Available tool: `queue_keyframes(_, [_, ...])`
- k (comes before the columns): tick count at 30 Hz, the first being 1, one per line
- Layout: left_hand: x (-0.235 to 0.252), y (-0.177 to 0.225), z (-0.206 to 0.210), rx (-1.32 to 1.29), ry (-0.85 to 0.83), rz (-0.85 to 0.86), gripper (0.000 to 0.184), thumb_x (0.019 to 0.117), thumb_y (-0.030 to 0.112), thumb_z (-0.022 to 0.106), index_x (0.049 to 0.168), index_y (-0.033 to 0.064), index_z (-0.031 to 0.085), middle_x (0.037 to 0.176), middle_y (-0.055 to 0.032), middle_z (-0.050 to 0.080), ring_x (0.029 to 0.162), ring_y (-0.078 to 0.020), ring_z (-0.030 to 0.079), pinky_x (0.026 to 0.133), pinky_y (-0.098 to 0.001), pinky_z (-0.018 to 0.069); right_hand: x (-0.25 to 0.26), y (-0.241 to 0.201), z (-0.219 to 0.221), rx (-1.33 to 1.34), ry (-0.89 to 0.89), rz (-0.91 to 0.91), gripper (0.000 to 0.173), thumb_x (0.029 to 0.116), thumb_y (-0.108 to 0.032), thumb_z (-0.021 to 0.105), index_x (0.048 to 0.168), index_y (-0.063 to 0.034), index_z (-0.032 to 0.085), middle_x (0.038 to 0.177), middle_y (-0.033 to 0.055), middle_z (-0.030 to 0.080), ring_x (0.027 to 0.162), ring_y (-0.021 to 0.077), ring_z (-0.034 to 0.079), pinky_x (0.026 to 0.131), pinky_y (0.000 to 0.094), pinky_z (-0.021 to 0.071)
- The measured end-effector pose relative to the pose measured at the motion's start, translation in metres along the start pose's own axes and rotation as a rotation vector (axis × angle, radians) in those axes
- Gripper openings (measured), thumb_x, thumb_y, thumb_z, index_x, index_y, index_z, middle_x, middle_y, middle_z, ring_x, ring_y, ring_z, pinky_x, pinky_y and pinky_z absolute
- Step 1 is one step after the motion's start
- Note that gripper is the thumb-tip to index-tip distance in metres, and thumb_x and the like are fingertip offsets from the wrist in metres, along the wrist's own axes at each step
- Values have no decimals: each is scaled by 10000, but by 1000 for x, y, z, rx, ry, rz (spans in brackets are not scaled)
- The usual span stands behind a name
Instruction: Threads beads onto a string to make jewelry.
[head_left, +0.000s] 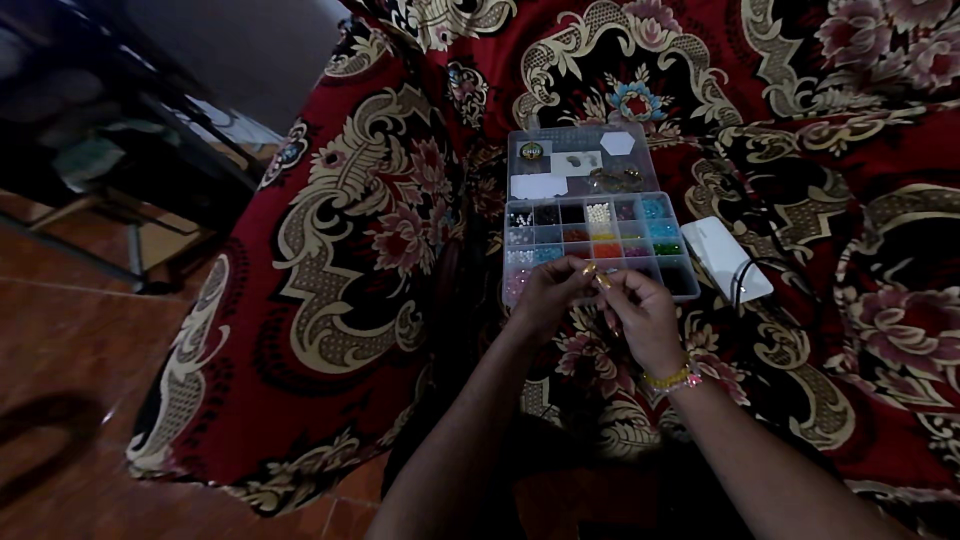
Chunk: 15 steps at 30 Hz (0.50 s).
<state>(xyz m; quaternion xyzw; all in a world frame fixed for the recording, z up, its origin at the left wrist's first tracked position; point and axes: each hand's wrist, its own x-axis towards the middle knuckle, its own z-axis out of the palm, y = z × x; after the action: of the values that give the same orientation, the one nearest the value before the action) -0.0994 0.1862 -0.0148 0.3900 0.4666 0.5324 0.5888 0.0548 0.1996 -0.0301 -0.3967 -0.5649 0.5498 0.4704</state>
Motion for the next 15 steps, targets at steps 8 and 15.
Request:
queue_keyframes(8, [-1, -2, -1, 343, 52, 302, 169, 1009, 82, 589, 947, -18, 710, 891, -32, 713, 820, -78, 693, 811, -267, 596, 0, -2, -1, 17, 4, 29, 151, 998, -98, 577, 934, -33, 696, 703, -45, 662, 509, 3, 554, 467, 151, 472])
queue_keyframes(15, [-2, 2, -1, 215, 41, 219, 67, 957, 56, 654, 933, 15, 701, 821, 9, 694, 754, -60, 665, 759, -248, 579, -1, -3, 0, -42, -24, 4, 139, 981, -95, 589, 934, -23, 698, 713, -42, 653, 523, -8, 557, 485, 148, 482])
